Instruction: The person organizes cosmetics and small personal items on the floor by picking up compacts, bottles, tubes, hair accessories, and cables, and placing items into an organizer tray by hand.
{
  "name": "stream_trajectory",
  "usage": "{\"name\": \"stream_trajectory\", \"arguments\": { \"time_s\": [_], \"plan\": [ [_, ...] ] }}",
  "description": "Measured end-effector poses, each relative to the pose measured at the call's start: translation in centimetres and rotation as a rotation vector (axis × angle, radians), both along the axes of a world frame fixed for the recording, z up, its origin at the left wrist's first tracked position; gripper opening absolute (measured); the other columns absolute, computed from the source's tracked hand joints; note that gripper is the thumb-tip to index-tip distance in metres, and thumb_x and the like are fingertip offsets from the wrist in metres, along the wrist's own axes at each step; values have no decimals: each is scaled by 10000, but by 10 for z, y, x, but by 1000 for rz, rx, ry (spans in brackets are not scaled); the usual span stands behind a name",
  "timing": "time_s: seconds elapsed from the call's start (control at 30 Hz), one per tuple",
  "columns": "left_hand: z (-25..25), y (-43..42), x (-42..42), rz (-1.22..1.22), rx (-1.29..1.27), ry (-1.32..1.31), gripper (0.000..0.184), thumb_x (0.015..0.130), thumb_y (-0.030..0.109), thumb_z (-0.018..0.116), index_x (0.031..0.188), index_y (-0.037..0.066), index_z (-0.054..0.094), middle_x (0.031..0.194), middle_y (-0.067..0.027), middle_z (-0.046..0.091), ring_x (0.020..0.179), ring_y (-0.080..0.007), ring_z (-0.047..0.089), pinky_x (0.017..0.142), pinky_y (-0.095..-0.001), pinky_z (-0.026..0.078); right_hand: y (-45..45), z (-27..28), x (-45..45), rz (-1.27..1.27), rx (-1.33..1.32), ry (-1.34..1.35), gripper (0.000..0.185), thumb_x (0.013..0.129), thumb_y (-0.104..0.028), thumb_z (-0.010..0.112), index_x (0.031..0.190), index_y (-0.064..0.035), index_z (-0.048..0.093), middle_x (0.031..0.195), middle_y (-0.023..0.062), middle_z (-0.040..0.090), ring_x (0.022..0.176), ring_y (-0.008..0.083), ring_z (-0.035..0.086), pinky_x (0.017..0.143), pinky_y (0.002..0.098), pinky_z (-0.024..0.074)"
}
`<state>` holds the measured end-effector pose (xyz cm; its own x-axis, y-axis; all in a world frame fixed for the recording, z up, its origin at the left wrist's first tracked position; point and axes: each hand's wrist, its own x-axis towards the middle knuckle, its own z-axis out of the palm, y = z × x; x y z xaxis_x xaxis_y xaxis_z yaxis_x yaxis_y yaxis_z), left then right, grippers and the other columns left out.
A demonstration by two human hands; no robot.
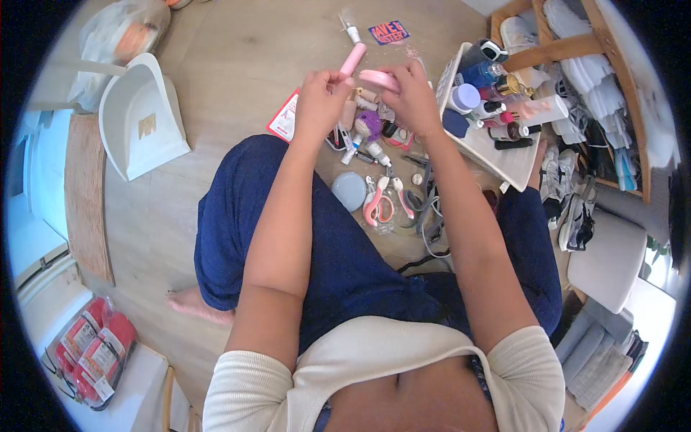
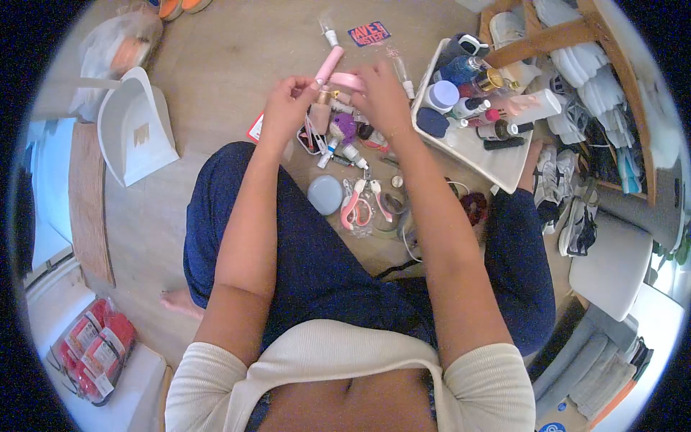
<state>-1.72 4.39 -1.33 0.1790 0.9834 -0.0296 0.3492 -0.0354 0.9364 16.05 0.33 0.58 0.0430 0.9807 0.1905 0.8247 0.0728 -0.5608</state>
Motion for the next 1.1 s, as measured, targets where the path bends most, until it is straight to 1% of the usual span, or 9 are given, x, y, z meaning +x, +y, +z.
{"name": "stream_trajectory", "arguments": {
  "time_s": [0.07,0.13,0.33,0.47,0.6,0.67,0.93,1.03,1.1],
  "plan": [
    [8,-6,3,-45,-141,2,270,807,265,621,890,8,631,843,-111,612,744,-200,587,721,-305,458,-15,4,-3,14,96,26,342,678,-67,654,1014,-98,602,983,134,514,914,302,558,802,383,458],
    [24,-14,6,-99,-724,-436,280,799,275,633,897,13,630,809,-71,627,719,-164,592,666,-290,457,-30,4,-8,25,186,59,349,675,-39,641,1016,-96,596,990,137,516,910,304,554,805,382,456],
    [14,-19,2,-108,-499,-338,359,835,275,623,1034,-22,595,862,-24,619,729,-71,540,657,-227,437,-76,8,-26,-40,334,35,352,686,34,588,1012,-98,583,1042,182,523,941,327,540,811,368,448],
    [22,-16,-4,-110,-440,-390,304,833,172,620,1065,-22,597,850,-22,607,733,-71,539,646,-209,428,-103,-6,-7,-62,-215,147,343,733,22,606,1048,-111,587,1103,174,473,994,344,516,667,418,473],
    [22,-17,-3,-161,-397,-407,335,857,214,612,1111,-4,587,883,-16,612,768,-77,542,689,-218,429,-97,6,-4,-151,-335,128,419,755,8,627,1136,-151,561,1084,149,489,1001,335,538,687,387,503],
    [14,-17,-1,-200,-410,-416,339,862,225,606,1117,2,586,889,-16,614,770,-76,541,690,-216,426,-85,15,-16,-124,179,360,514,764,-23,652,1240,-138,493,1052,131,541,980,267,583,763,335,514],
    [21,-17,-2,-208,-407,-432,404,905,330,525,1160,18,558,942,-39,620,798,-105,561,762,-240,433,-58,3,-11,-98,-113,983,614,793,-53,652,1332,-26,359,1205,120,481,1009,175,553,826,287,501],
    [14,-13,3,109,-291,-225,441,942,373,431,1038,-10,627,792,-54,619,752,-117,552,660,-249,439,-62,13,-17,-177,-118,1116,618,797,-69,653,1336,-24,356,1211,130,491,1005,166,549,810,277,494],
    [3,-9,5,-69,-532,-295,546,948,494,296,1254,90,497,1022,-64,602,920,-165,566,767,-314,476,-62,19,-26,-215,-142,1207,603,809,-76,643,1337,-26,358,1213,119,494,998,155,549,794,265,493]
  ]
}}
